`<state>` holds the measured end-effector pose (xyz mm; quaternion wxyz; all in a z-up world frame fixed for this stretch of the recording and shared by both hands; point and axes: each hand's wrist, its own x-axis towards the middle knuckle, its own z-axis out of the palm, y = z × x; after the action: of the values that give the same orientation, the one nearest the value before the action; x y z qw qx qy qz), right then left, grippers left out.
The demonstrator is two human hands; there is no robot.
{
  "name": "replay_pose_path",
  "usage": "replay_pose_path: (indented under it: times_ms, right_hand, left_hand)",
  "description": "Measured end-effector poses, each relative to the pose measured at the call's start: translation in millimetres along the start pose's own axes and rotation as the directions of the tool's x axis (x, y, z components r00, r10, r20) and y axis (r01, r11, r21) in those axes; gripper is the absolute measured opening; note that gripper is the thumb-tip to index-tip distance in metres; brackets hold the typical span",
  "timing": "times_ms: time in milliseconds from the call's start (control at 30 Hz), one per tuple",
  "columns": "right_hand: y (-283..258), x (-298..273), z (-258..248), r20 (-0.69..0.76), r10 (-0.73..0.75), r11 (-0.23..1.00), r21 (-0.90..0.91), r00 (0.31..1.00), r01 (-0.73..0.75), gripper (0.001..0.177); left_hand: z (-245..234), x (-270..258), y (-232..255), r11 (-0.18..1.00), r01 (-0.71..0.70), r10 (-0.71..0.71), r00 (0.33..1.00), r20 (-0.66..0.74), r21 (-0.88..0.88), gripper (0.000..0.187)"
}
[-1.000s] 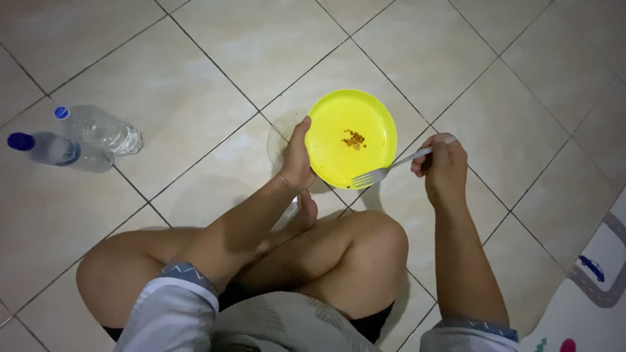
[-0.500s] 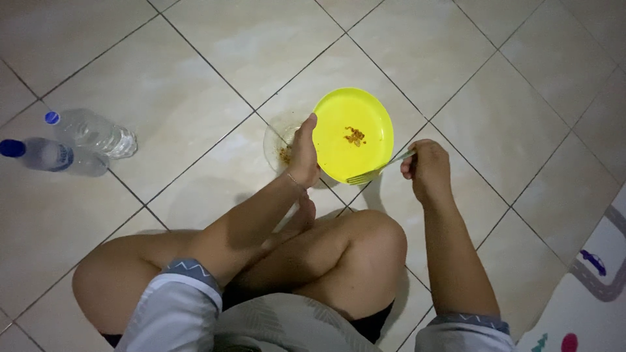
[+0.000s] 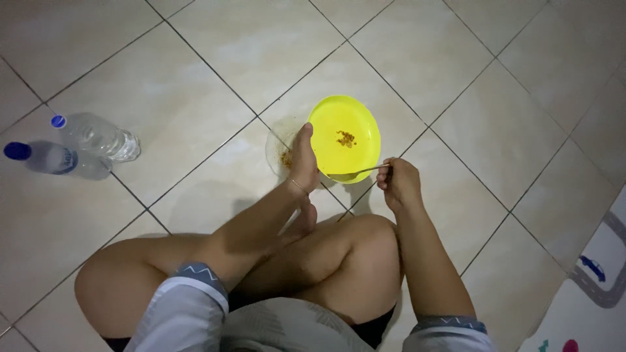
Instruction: Scraping food remnants from a yellow plate into a clear bowl using a spoon and fork.
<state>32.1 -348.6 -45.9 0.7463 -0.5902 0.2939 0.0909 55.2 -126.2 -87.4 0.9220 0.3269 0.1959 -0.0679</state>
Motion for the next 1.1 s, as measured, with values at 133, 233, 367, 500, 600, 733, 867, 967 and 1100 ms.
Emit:
replay_pose_path:
  times_ms: [133,233,367,500,600,733,867,967,1100]
  right_hand:
    - [-4.2,-14.0,20.2,0.023,-0.021,0.999,-0.042,1.0,0.022,0.016]
    - [-5.7,-17.7,30.5,0.078,-0.032,0.998,-0.058,0.996,0.036,0.02]
    - [-10.0,-22.9,50.1,0.132,-0.01,0.998,-0.056,0.991,0.018,0.024]
    - [-3.8,-22.2,72.6,0.143,0.02,0.995,-0.101,0.99,-0.006,0.026]
    - [14.5,-7.1,81.3,0.19,0.045,0.992,-0.121,0.981,-0.022,0.026]
    - [36.0,6.4,102.6,0.282,0.107,0.991,-0.107,0.953,-0.079,0.023]
    - [47.8,0.2,130.8,0.31,0.15,0.986,-0.117,0.939,-0.119,0.022]
    - [52.4,-9.0,151.3,0.285,0.176,0.98,-0.141,0.942,-0.14,0.023]
    - [70.6,2.6,160.0,0.294,0.215,0.975,-0.119,0.931,-0.188,0.022]
  left_hand:
    - [-24.4,16.1,-18.2,0.989,-0.109,0.119,0.987,0.105,-0.1,0.064]
    - [-25.8,2.9,-2.0,0.985,-0.001,0.032,0.984,0.175,-0.175,0.07]
    - [-32.4,-4.2,16.2,0.96,0.037,0.02,0.979,0.2,-0.276,0.068]
    - [-57.2,2.7,22.9,0.964,-0.013,0.048,0.991,0.126,-0.265,0.067]
    - [-71.9,-1.6,35.1,0.923,0.012,0.075,0.975,0.211,-0.384,0.066]
    - [-92.5,-5.9,50.9,0.935,-0.14,0.192,0.973,0.131,-0.327,0.055]
    - [-107.8,-26.4,71.2,0.955,-0.243,0.255,0.965,0.052,-0.169,0.055]
    - [-122.4,-26.5,73.6,0.929,-0.286,0.313,0.946,0.084,-0.234,0.054]
    - [-127.8,-40.5,89.4,0.94,-0.256,0.27,0.963,0.029,-0.227,0.053]
